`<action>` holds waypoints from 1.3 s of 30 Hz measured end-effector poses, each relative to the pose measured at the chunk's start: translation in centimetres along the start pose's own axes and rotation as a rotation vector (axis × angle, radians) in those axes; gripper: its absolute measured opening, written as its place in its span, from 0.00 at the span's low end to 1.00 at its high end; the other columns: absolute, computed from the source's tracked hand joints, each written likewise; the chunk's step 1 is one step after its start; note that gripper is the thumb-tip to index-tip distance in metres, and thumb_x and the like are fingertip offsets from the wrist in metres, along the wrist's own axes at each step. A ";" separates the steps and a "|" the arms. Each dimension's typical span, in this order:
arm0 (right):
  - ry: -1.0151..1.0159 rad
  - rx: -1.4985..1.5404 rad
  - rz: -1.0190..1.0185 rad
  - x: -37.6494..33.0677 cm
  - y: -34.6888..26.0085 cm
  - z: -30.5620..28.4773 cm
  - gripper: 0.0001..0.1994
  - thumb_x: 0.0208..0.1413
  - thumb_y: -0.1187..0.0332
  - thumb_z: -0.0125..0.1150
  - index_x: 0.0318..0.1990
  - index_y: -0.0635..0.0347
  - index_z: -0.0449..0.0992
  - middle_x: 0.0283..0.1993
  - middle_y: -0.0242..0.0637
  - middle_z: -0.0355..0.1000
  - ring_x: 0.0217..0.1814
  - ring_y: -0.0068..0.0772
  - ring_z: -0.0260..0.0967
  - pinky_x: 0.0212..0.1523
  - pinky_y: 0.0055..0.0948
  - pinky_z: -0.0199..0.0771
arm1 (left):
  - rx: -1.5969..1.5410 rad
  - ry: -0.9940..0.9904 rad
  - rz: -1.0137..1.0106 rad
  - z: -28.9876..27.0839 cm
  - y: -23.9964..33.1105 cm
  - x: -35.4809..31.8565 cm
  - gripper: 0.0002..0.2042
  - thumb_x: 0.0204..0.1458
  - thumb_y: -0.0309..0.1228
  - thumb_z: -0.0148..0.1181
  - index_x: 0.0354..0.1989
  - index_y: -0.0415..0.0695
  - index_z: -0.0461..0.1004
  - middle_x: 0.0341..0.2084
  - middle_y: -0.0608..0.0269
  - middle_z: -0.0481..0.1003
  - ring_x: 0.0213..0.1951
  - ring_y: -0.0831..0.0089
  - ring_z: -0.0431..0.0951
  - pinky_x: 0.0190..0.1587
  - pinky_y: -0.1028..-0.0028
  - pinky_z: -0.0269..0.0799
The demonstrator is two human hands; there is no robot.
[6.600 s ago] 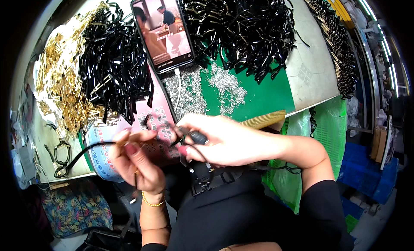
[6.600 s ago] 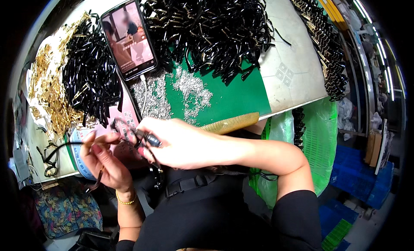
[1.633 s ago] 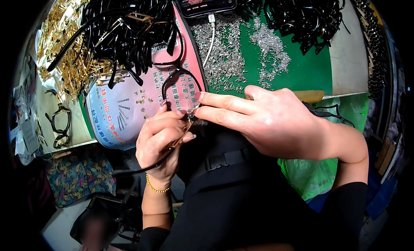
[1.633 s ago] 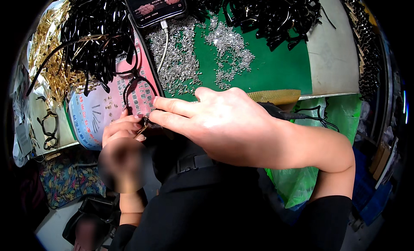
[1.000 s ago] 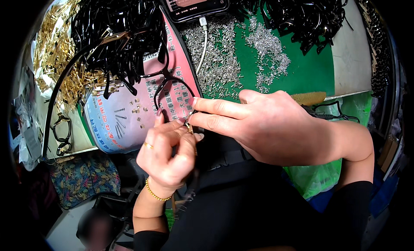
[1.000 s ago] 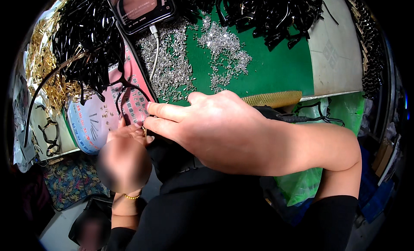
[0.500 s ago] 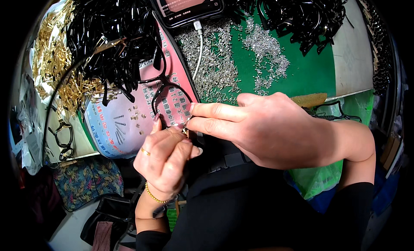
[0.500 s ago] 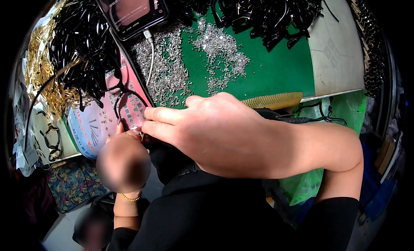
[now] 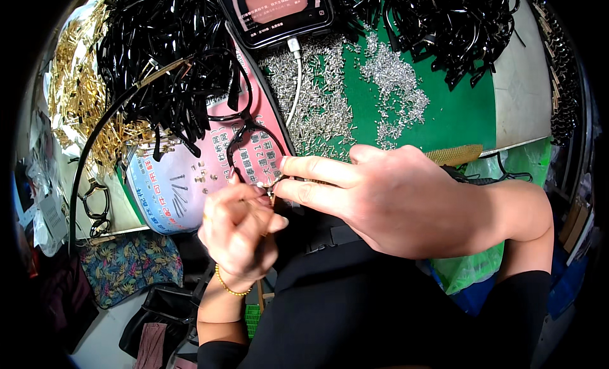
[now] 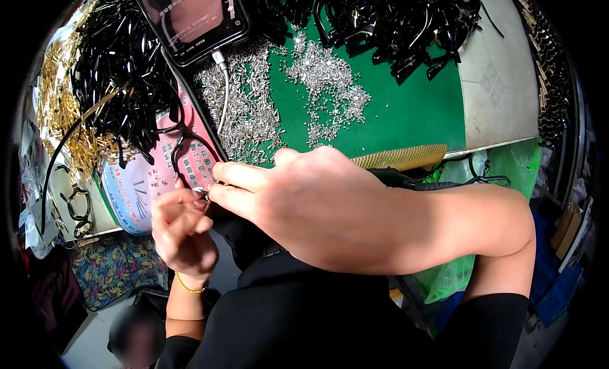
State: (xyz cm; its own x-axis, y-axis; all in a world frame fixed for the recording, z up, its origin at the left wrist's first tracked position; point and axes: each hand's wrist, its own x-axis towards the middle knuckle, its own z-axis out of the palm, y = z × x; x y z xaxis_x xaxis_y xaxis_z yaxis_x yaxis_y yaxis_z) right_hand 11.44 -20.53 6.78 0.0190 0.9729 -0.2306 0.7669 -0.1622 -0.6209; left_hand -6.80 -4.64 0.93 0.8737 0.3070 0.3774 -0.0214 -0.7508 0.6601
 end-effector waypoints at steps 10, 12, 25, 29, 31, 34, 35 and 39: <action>0.073 -0.096 0.000 -0.2 -0.4 0.4 0.32 0.43 0.77 0.61 0.62 0.49 0.72 0.64 0.29 0.68 0.28 0.30 0.69 0.24 0.24 0.75 | -0.055 -0.041 0.102 -0.2 -0.8 -0.1 0.11 0.47 0.19 0.68 0.38 0.38 0.73 0.33 0.54 0.76 0.37 0.62 0.80 0.52 0.56 0.78; 0.080 -0.106 -0.008 0.0 -0.5 0.6 0.30 0.44 0.76 0.61 0.60 0.48 0.73 0.63 0.29 0.70 0.28 0.29 0.69 0.23 0.25 0.75 | -0.033 -0.056 0.113 -0.5 -0.7 -0.1 0.12 0.46 0.19 0.69 0.38 0.40 0.73 0.33 0.56 0.75 0.37 0.62 0.80 0.52 0.56 0.78; 0.331 -0.578 -0.167 1.0 0.2 2.4 0.16 0.53 0.63 0.60 0.51 0.47 0.78 0.50 0.25 0.75 0.29 0.23 0.69 0.18 0.18 0.68 | -0.089 0.085 0.095 0.6 -1.7 -1.3 0.17 0.37 0.27 0.79 0.36 0.47 0.78 0.30 0.63 0.68 0.33 0.67 0.81 0.50 0.54 0.80; 0.356 -0.657 -0.144 0.7 -0.1 2.3 0.19 0.51 0.62 0.60 0.53 0.46 0.77 0.52 0.25 0.75 0.29 0.22 0.68 0.19 0.17 0.65 | 0.032 0.114 -0.008 0.4 -0.7 -0.6 0.14 0.39 0.27 0.78 0.36 0.44 0.81 0.37 0.60 0.73 0.33 0.68 0.80 0.42 0.66 0.81; 0.378 -0.479 -0.056 -0.2 -0.6 1.2 0.20 0.49 0.64 0.65 0.53 0.46 0.77 0.55 0.27 0.74 0.31 0.25 0.72 0.23 0.21 0.73 | 0.067 0.091 0.114 0.0 -1.3 -0.2 0.09 0.42 0.24 0.73 0.32 0.45 0.80 0.40 0.57 0.77 0.36 0.61 0.80 0.44 0.65 0.79; 0.294 0.289 0.104 -0.5 -1.0 -0.8 0.17 0.55 0.68 0.68 0.51 0.59 0.75 0.51 0.42 0.73 0.46 0.44 0.76 0.44 0.32 0.79 | -0.231 0.086 0.168 -4.2 1.3 0.3 0.08 0.44 0.26 0.70 0.30 0.44 0.77 0.41 0.54 0.79 0.41 0.53 0.81 0.51 0.59 0.78; 0.214 0.444 0.112 -0.7 -0.6 -1.0 0.15 0.56 0.71 0.66 0.51 0.63 0.75 0.49 0.43 0.74 0.47 0.43 0.75 0.44 0.32 0.77 | -0.355 0.081 0.161 -6.0 2.1 -0.1 0.08 0.48 0.27 0.68 0.35 0.42 0.76 0.39 0.54 0.79 0.39 0.55 0.82 0.48 0.60 0.79; 0.135 0.973 0.370 -2.0 0.6 1.7 0.10 0.64 0.75 0.55 0.51 0.67 0.72 0.38 0.39 0.78 0.22 0.17 0.67 0.23 0.18 0.69 | 0.033 0.471 -0.504 -9.5 4.6 0.5 0.15 0.57 0.29 0.64 0.50 0.37 0.75 0.33 0.54 0.80 0.29 0.64 0.83 0.37 0.66 0.79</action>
State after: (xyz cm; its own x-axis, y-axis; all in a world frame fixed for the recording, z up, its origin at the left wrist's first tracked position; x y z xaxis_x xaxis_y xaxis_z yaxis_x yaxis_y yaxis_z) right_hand 10.81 -22.85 5.57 0.2647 0.8362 -0.4803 -0.1467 -0.4574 -0.8771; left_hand -11.06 -2.43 10.33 0.4689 0.8388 0.2768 0.3528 -0.4651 0.8119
